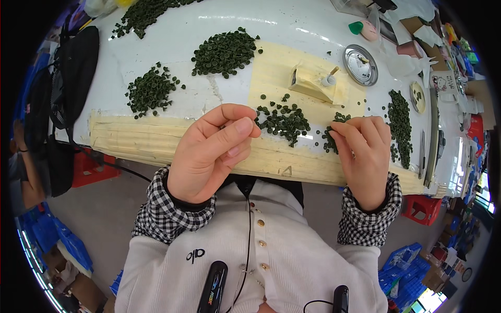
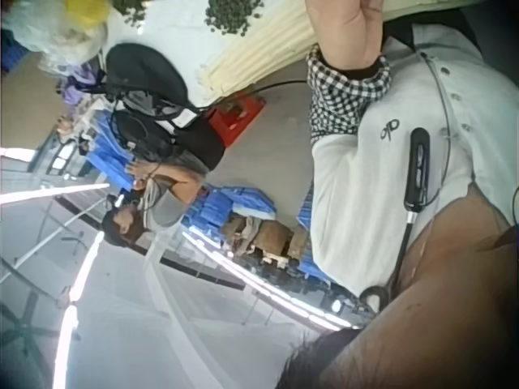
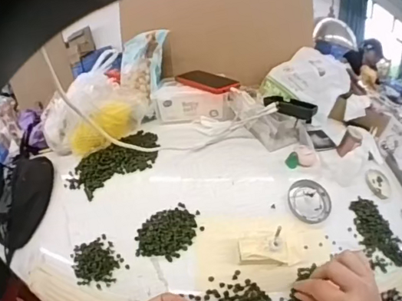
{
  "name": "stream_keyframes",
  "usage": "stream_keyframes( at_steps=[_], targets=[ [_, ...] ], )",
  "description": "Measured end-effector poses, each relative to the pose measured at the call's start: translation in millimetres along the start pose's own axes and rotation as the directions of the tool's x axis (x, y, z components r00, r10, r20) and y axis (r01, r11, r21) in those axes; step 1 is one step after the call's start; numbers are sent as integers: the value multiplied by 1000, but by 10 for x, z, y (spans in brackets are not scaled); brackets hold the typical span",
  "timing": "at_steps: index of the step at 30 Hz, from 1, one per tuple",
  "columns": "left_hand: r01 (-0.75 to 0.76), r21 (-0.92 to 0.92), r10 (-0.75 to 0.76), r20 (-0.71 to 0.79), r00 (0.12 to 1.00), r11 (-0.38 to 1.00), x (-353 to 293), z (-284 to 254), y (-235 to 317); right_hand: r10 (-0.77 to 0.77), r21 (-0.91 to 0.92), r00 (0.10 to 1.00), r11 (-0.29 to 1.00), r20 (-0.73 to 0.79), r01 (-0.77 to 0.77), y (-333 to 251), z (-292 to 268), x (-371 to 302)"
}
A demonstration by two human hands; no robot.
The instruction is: The person is manually assembling or inspecting small green plastic toy components at a factory workbench.
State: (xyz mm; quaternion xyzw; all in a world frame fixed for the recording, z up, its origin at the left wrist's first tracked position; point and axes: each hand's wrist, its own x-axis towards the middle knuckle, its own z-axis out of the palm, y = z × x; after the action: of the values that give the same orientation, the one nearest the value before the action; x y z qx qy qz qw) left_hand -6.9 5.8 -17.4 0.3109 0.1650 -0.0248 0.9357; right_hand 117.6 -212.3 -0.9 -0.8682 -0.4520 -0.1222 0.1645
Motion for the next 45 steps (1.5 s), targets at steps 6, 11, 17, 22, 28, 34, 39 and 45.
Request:
stream_keyframes(
  at_steps=[6, 11, 17, 22, 28, 34, 39, 45],
  targets=[
    [-7, -39, 7, 19, 1000, 999, -16, -14, -13, -91, -103, 994, 990, 62, 97, -42, 5, 75],
    [4, -26, -4, 32, 999, 1000, -4, -15, -61, -101, -61, 992, 992, 73, 106, -41, 13, 108],
    [44, 10, -44, 26, 999, 999, 0, 50, -57, -51, 41, 997, 998, 59, 49, -18, 42, 82],
    [55, -20, -53, 52, 997, 998, 17, 13, -93, 117, 391, 993, 915, -20, -100, 1, 84, -34],
    [110, 62, -115, 81, 990, 992, 63, 84, -145, 292, 832, 946, 484, 138, -270, -112, 126, -120],
    [152, 94, -160, 90, 983, 984, 119, 150, -211, 288, 884, 917, 299, 275, -359, -306, 105, -58],
    [54, 224, -55, -1, 998, 973, 118, 207, -213, 234, 699, 972, 690, 28, -187, -398, 150, -2],
    [-47, 250, 59, -42, 997, 967, 121, 244, -265, 128, 533, 979, 846, -159, -24, -587, 156, 82]
  ],
)
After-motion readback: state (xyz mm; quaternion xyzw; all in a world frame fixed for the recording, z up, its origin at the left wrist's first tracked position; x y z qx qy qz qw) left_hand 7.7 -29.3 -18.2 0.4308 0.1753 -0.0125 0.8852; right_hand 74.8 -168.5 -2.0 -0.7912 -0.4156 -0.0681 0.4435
